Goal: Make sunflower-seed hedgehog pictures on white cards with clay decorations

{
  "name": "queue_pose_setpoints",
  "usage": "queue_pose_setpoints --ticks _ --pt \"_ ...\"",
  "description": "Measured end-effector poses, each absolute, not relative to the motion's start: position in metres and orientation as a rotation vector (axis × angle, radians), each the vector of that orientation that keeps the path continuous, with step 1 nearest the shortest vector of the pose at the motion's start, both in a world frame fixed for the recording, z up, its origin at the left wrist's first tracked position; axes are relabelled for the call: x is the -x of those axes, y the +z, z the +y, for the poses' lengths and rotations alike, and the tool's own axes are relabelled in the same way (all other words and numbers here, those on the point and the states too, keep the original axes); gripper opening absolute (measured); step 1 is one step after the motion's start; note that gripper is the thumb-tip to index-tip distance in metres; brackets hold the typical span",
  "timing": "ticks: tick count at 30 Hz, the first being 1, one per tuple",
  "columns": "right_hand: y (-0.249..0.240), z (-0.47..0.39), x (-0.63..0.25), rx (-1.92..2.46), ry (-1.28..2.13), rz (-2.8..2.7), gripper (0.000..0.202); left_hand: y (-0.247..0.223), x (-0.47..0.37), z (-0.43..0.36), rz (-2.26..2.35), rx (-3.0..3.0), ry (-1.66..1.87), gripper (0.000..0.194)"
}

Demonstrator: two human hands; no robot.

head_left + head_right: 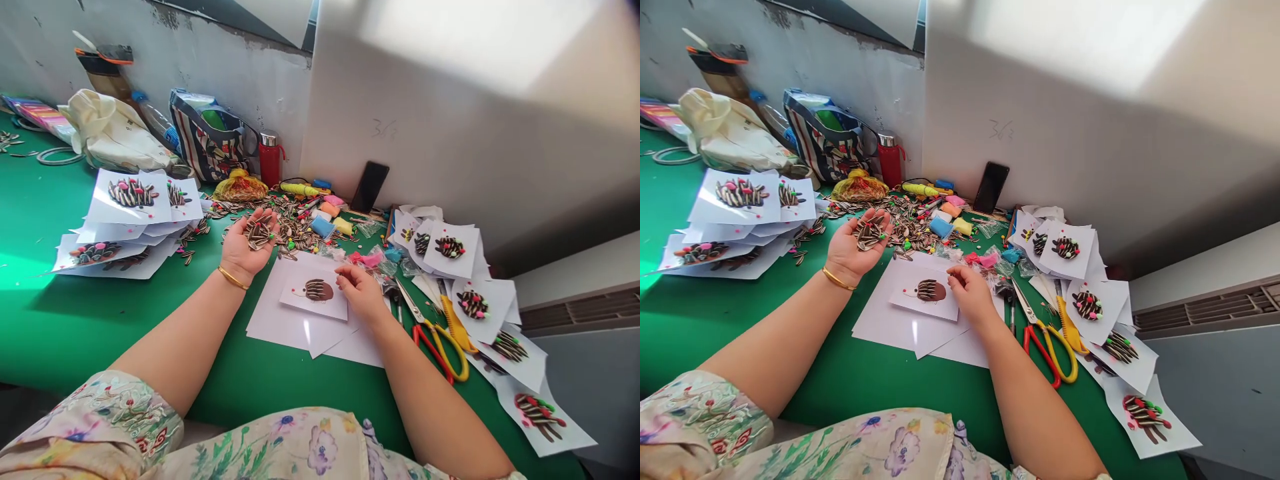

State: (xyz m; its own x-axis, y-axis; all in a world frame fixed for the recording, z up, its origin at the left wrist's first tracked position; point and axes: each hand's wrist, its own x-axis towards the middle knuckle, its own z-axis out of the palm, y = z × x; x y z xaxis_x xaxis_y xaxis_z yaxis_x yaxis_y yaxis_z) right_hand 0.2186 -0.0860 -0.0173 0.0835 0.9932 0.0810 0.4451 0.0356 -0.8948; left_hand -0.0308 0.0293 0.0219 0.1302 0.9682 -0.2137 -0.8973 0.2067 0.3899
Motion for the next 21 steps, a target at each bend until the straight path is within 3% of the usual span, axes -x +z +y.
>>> queue_pose_setpoints --ticks 8,13,21 --pt "-0.017 -0.085 -0.220 1.553 0.590 -1.641 0.028 0.017 0.024 0.023 0.518 -0.082 1.260 0.021" --pt "-0.014 -0.086 -0.221 1.652 0.520 -1.692 0.018 0.020 0.011 0.009 0.439 -0.029 1.162 0.039" --pt "0.020 -0.074 -0.193 1.560 0.361 -1.852 0.016 0.021 -0.005 -0.011 0.375 -0.069 1.022 0.041"
